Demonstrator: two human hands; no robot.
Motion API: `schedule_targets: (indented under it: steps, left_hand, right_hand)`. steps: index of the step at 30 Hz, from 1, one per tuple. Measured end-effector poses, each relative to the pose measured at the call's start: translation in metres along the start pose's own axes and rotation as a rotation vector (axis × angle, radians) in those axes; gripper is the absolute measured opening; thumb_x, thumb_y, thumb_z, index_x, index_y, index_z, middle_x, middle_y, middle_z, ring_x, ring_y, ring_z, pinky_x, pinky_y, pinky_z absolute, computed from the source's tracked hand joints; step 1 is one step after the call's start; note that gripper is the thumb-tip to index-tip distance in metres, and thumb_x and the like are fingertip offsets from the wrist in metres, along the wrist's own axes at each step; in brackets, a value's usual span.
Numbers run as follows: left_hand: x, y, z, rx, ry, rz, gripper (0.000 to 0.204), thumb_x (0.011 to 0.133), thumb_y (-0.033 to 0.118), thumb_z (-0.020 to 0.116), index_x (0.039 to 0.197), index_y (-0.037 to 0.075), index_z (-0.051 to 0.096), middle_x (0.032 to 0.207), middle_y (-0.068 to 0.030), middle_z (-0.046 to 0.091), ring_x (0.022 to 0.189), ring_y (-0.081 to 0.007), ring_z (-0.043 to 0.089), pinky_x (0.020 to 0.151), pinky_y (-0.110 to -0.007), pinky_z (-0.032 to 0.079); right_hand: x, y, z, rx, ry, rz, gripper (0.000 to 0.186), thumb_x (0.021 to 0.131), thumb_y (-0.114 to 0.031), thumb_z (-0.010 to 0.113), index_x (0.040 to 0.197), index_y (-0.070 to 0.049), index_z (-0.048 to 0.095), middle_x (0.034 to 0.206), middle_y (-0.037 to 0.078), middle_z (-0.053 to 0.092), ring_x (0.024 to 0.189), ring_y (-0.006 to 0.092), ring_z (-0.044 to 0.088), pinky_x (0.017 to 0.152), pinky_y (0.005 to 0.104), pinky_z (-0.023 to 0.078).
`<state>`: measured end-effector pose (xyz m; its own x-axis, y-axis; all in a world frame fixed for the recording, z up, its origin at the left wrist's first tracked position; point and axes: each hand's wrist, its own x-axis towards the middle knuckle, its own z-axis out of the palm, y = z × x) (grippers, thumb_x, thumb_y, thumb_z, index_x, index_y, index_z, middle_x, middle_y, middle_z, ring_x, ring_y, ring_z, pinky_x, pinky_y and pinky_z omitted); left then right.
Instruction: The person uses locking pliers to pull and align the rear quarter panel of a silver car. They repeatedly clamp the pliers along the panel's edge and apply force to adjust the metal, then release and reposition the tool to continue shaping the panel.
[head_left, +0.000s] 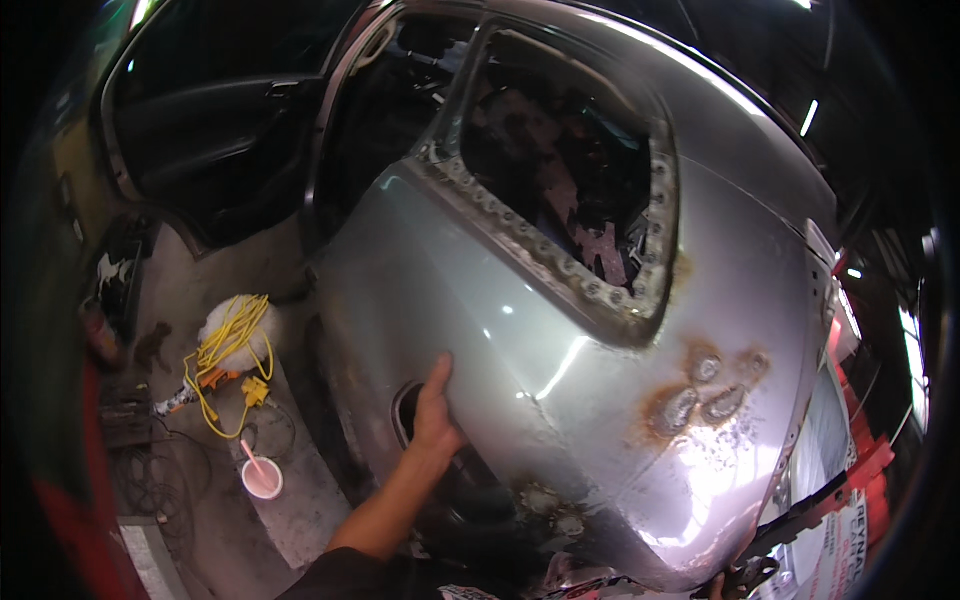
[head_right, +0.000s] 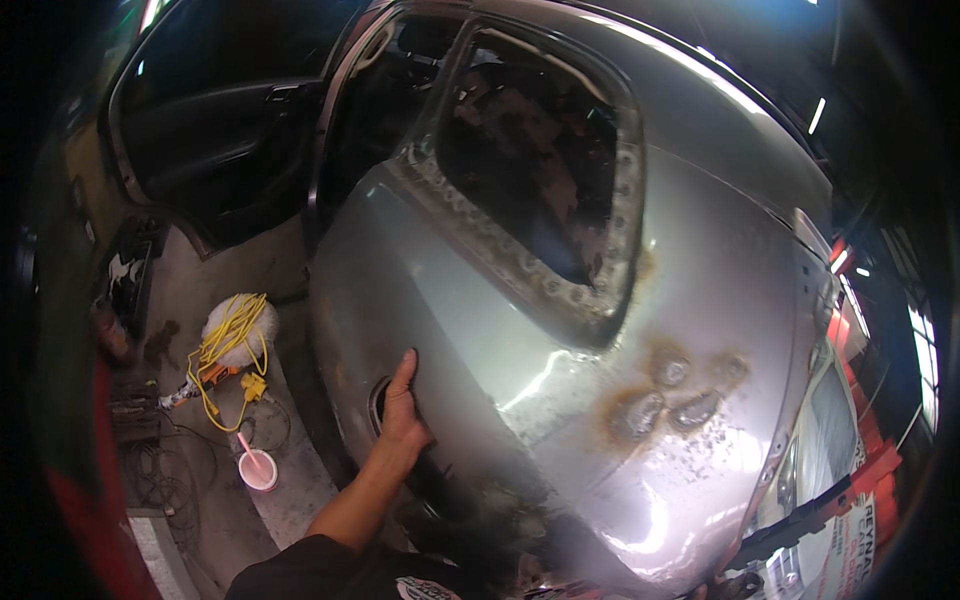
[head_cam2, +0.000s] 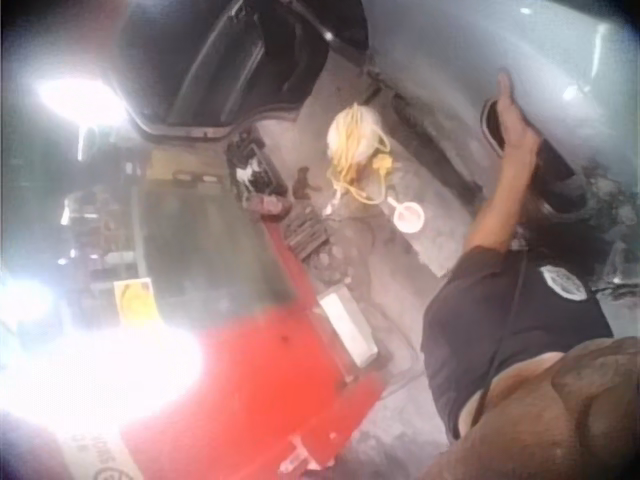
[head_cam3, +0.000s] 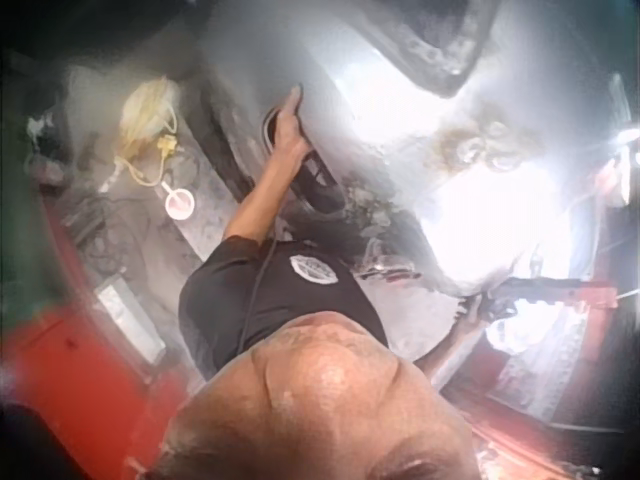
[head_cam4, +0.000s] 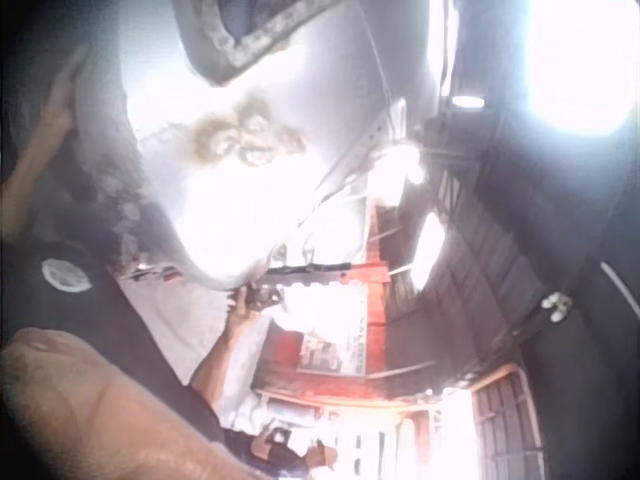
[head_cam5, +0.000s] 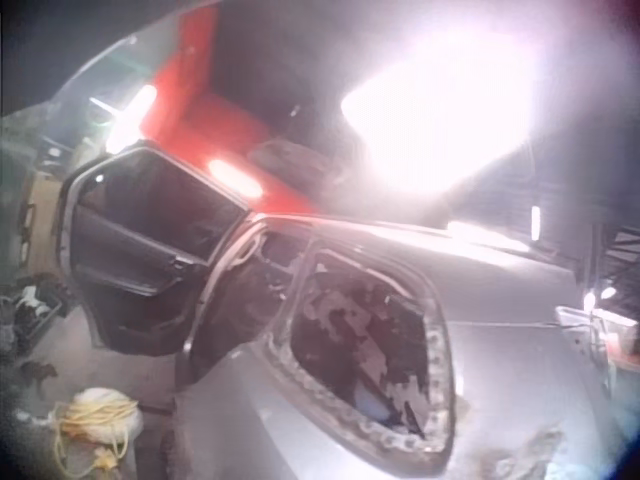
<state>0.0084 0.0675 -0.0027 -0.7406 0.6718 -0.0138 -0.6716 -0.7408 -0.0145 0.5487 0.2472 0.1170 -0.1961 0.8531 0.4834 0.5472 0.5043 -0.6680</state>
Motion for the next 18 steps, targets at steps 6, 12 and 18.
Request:
schedule_targets:
  steps: [6, 12, 18]
  left_hand:
    - [0.001, 0.004, 0.002, -0.102, 0.001, -0.056, 0.039, 0.103, 0.033, 0.066, 0.130, 0.004, 0.062, 0.121, -0.0107, 0.069, 0.110, -0.0276, 0.067, 0.096, -0.045, 0.057]
    - [0.002, 0.008, 0.002, -0.093, 0.034, -0.043, 0.036, 0.101, 0.036, 0.069, 0.125, 0.008, 0.066, 0.117, -0.0075, 0.071, 0.108, -0.0255, 0.067, 0.097, -0.044, 0.056]
    - [0.007, 0.005, -0.002, -0.085, 0.040, -0.044, 0.038, 0.101, 0.033, 0.070, 0.127, 0.006, 0.064, 0.120, -0.0086, 0.070, 0.109, -0.0253, 0.067, 0.098, -0.044, 0.055]
  right_hand:
    - [0.003, 0.008, -0.004, -0.015, 0.013, 0.029, 0.053, 0.104, -0.036, 0.066, 0.139, 0.003, 0.061, 0.089, 0.012, 0.072, 0.062, 0.0177, 0.066, 0.042, 0.0256, 0.046]
    - [0.015, 0.062, -0.017, -0.033, 0.043, -0.005, 0.052, 0.104, -0.038, 0.064, 0.138, 0.002, 0.062, 0.081, 0.010, 0.071, 0.058, 0.0172, 0.065, 0.040, 0.0262, 0.045]
    - [0.012, 0.104, -0.036, -0.114, 0.118, 0.014, 0.054, 0.105, -0.043, 0.062, 0.138, -0.001, 0.064, 0.082, 0.011, 0.071, 0.056, 0.0171, 0.064, 0.039, 0.0269, 0.046]
